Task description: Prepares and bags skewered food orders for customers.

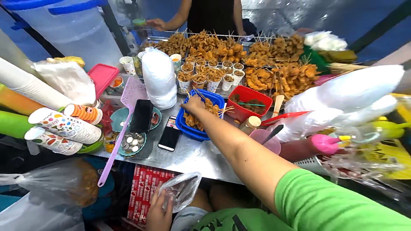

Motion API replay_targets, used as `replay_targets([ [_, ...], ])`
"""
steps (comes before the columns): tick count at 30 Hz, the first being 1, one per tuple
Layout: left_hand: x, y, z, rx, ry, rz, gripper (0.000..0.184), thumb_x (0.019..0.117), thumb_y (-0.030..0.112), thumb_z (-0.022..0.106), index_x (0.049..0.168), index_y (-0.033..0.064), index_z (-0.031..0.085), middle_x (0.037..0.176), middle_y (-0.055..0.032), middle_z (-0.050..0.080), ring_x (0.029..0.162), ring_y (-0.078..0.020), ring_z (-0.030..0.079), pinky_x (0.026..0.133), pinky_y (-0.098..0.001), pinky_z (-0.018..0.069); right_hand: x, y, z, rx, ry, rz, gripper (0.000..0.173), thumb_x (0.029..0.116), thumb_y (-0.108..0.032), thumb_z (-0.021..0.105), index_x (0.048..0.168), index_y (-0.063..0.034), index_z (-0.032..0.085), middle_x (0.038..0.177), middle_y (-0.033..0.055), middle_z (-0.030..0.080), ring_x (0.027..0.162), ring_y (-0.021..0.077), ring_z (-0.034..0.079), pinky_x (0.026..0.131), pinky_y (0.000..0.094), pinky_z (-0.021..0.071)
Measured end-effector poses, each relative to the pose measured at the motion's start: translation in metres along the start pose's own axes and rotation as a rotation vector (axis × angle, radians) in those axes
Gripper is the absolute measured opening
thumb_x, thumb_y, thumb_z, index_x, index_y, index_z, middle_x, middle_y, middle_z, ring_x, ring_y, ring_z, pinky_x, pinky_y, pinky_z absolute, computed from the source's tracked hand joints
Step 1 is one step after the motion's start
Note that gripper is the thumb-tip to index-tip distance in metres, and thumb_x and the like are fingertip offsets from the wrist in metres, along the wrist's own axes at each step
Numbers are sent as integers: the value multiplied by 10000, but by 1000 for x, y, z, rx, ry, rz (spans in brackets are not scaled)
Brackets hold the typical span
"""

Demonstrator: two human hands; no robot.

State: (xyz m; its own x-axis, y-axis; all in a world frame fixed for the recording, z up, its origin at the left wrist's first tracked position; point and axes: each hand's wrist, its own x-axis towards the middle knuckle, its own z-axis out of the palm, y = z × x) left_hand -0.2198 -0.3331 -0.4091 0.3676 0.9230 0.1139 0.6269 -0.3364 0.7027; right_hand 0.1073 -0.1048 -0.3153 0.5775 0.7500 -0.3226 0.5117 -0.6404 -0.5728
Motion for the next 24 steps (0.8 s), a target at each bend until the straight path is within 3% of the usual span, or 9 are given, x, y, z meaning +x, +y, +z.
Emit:
replay_targets([
  [5,1,3,-2,-6,-31,-42,354,901,41,662,1220,-111,681,1451,-302,534,1298,-453,576,1071,-558,474,-2,-6,-3,-78,-48,-26,613,955,-454,680,1266,70,616,1379,295,564,1272,439,570,983,662,456],
  [7,2,3,-2,0,-31,-38,360,904,49,663,1229,-105,679,1451,-299,536,1302,-448,574,1074,-556,472,-1,-6,1,-89,-26,-32,639,960,-429,678,1326,85,575,1448,308,489,1317,455,521,1019,670,428],
  [11,4,3,-1,3,-16,-28,360,904,60,652,1224,-100,685,1447,-291,544,1300,-441,578,1073,-553,471,-4,-8,10,-99,31,-47,689,977,-364,638,1458,62,392,1318,276,618,1258,418,596,1065,642,407],
  [13,3,2,0,4,-11,-25,352,901,60,655,1215,-95,691,1445,-283,549,1297,-438,581,1071,-548,476,-5,-7,13,-151,33,-92,595,1012,-346,589,1414,73,458,1306,275,626,1250,420,599,1067,643,401],
  [15,3,2,0,-2,-12,-26,350,905,49,656,1220,-101,686,1447,-289,543,1301,-436,579,1069,-543,480,-5,-4,16,-227,40,-189,427,1050,-243,505,1328,78,556,1301,279,630,1250,428,597,1062,645,401],
  [18,2,3,-1,4,0,-19,355,902,45,653,1225,-99,685,1443,-293,546,1286,-425,595,1047,-527,499,-5,3,12,-225,12,-279,363,1073,-160,426,1316,82,548,1322,291,604,1260,435,584,1057,626,414],
  [20,3,3,-3,-2,9,-12,356,900,44,654,1223,-103,683,1436,-304,546,1283,-429,596,1044,-524,503,-9,5,1,-116,38,-326,380,1098,-181,390,1330,85,533,1325,296,599,1266,433,583,1057,612,425],
  [22,3,1,-4,-12,8,-18,360,905,47,654,1231,-103,679,1442,-309,538,1294,-428,588,1055,-526,495,-13,9,-16,13,78,-420,420,1117,-240,404,1322,94,556,1315,296,611,1269,431,582,1077,612,412],
  [24,4,1,-5,-3,20,-18,357,902,51,654,1225,-99,683,1437,-304,545,1283,-423,597,1044,-527,503,-19,18,-32,37,69,-518,416,1088,-273,502,1241,95,622,1298,291,610,1284,438,548,1079,630,383],
])
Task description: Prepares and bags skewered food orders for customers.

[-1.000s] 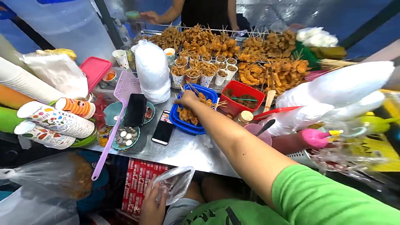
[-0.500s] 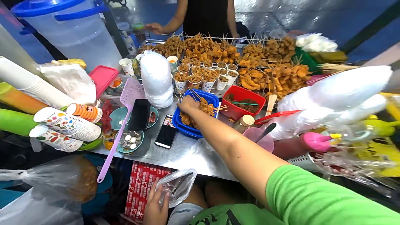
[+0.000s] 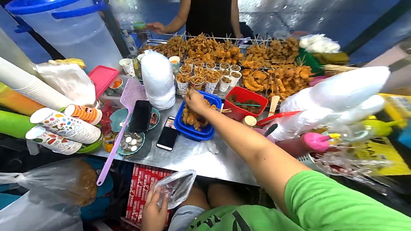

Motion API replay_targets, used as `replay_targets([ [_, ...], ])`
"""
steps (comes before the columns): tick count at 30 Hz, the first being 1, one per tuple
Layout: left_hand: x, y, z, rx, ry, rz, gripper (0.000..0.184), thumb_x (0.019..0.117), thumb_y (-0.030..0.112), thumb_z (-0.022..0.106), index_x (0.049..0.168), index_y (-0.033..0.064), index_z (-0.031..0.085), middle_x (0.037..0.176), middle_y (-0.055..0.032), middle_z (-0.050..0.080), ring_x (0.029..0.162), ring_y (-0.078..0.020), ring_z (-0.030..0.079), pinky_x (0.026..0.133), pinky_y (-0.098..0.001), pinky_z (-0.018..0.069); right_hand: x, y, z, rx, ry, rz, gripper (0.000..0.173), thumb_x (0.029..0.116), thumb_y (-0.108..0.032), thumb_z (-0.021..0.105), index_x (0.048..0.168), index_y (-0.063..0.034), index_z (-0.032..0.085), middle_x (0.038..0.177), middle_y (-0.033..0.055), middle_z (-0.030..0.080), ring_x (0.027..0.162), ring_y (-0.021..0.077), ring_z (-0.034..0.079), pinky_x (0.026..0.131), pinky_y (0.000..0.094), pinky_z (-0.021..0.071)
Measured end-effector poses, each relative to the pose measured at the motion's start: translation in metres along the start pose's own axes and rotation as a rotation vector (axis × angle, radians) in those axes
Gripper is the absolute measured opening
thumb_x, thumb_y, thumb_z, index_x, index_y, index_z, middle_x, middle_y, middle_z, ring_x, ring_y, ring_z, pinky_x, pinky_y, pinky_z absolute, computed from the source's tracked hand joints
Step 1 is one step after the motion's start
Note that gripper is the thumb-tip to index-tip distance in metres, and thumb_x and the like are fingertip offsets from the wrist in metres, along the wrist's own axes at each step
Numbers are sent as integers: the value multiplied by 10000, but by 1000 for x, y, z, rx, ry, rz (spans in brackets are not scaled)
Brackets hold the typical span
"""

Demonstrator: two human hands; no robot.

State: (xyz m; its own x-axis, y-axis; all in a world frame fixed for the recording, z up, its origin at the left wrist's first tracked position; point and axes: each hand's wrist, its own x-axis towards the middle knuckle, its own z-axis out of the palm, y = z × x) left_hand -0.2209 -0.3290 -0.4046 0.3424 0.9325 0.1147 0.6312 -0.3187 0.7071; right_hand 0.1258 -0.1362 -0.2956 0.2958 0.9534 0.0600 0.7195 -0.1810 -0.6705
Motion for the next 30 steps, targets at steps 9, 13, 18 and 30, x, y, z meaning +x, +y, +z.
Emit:
replay_targets([
  [9,51,34,-16,44,-91,23,365,946,112,666,1244,-98,660,1491,-283,500,1340,-435,539,1094,-569,443,-28,-3,-24,-119,-178,39,358,1077,-224,541,1182,103,643,1197,301,647,1189,424,619,1029,561,470],
  [13,72,54,-24,-31,-170,-60,352,958,139,663,1264,-33,648,1492,-258,498,1301,-362,571,1059,-513,472,-30,1,-35,56,-88,203,361,1083,-244,537,1199,82,641,1123,254,689,1013,345,706,941,503,550],
  [18,92,71,-23,-137,-299,-242,439,949,111,695,1366,49,573,1384,-197,534,683,-179,664,585,-339,582,-36,3,-68,450,151,337,381,1054,-264,601,1180,95,626,993,167,712,797,184,721,807,369,600],
  [30,114,107,13,-577,-426,-316,627,879,-63,705,1453,9,464,1280,-181,619,682,-172,690,547,-295,591,-165,-4,-60,1335,0,310,106,1073,-170,535,1058,-75,579,791,-10,626,619,44,598,621,200,554],
])
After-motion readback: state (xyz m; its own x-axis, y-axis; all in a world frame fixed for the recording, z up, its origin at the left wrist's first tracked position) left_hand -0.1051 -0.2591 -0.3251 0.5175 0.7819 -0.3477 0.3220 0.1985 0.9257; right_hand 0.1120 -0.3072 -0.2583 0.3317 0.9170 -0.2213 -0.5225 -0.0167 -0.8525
